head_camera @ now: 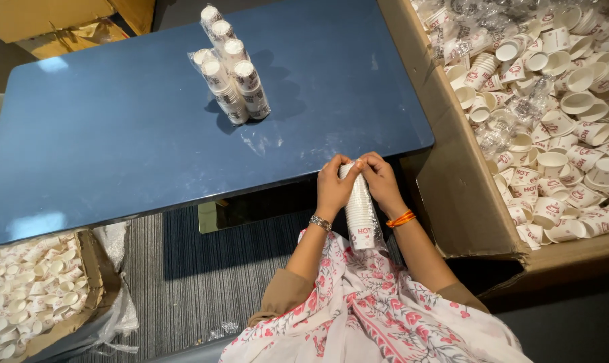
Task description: The recorder is packaging small paper cups into plastic sleeves and organizing them in stacks and boxes.
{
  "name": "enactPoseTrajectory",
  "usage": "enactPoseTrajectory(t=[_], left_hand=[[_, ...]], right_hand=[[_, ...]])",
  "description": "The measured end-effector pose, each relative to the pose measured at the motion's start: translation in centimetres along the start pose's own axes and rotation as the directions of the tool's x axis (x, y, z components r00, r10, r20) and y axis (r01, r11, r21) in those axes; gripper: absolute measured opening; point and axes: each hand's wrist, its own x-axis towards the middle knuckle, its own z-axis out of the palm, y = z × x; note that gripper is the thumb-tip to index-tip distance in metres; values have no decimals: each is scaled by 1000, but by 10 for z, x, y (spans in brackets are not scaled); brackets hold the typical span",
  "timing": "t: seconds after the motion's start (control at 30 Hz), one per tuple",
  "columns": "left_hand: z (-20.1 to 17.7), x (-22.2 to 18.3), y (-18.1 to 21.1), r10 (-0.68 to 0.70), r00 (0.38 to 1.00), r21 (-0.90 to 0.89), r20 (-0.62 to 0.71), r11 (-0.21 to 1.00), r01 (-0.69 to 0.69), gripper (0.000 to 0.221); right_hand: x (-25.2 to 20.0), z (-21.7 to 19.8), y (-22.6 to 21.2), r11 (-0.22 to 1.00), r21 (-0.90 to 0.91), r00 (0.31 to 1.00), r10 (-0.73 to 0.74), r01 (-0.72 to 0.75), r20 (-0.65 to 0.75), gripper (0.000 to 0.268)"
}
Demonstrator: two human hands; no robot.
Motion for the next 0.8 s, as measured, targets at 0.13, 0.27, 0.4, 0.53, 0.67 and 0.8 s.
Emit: enactPoseTrajectory(t=[0.13,0.27,0.4,0.53,0.67,0.8], left_hand=[[17,9,-60,-115,993,-263,37,957,121,27],[5,19,-80,-320,942,-724,107,624,294,26],[-14,20,-84,-478,875,-779,76,519,351,36],[-40,-3,-74,-454,889,-786,-60,571,238,39],[-63,-18,-86,-399,897,-773,-191,624,113,43],[-88,-21,-81,-490,842,-790,-227,598,135,36]], right_hand=[[-12,21,-53,988,-140,997,-71,68,-14,30],[-17,35,-69,952,-200,952,-182,233,245,60],[2,58,-96,845,-329,892,-324,422,314,64],[57,99,-54,925,-245,950,-249,291,191,46],[98,146,-39,903,-410,982,-65,133,176,55],[124,180,-32,821,-545,984,-112,170,138,62]])
